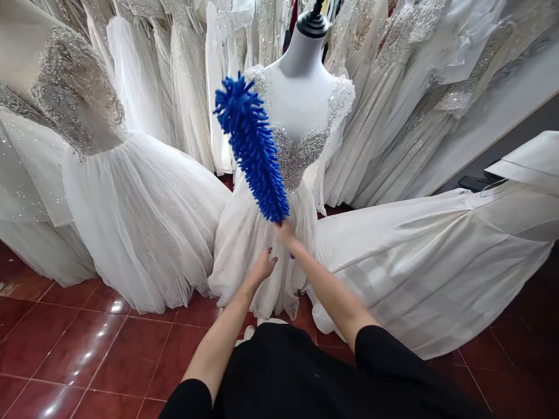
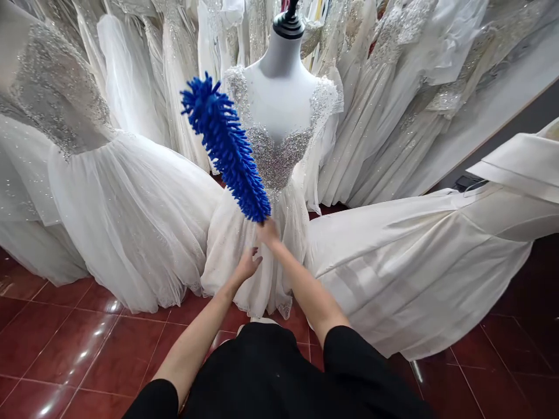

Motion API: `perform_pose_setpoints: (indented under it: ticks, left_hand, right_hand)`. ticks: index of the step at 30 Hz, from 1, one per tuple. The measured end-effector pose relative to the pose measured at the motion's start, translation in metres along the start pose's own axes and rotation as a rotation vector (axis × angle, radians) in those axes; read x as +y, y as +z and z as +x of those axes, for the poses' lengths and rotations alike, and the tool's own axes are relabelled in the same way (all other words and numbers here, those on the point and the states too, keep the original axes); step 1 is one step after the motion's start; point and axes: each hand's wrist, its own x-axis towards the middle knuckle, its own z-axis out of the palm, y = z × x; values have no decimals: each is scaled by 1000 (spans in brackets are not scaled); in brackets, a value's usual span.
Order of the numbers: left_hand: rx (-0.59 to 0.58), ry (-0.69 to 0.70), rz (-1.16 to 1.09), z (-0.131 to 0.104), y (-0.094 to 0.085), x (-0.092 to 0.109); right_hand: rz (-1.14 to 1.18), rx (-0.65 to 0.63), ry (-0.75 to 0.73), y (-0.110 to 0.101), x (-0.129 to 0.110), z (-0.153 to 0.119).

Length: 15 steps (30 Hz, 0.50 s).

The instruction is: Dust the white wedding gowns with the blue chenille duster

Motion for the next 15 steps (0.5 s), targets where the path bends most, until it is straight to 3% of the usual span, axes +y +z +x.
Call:
perform_pose_setpoints:
  ticks: [2, 4, 7, 9, 12, 15]
  left_hand:
    - [9, 4, -195, 18, 18, 24]
    - [38, 42, -434, 40, 25, 56]
    - [-24, 202, -720, 71, 32, 106]
    - [-18, 225, -845, 84, 39, 131]
    - [65, 127, -1026, 91, 53, 150]
    - [-36, 61, -1168, 92, 70, 162]
  right_hand:
    - [-47, 42, 1, -45, 17, 13]
    - [-135, 43, -30, -73, 23, 19]
    - [-158, -25, -155, -84, 18, 14]
    - [-149, -62, -205, -83, 13, 5]
    - [-271, -89, -146, -99, 16, -10]
    - [-518, -162, 2, -143, 35, -26]
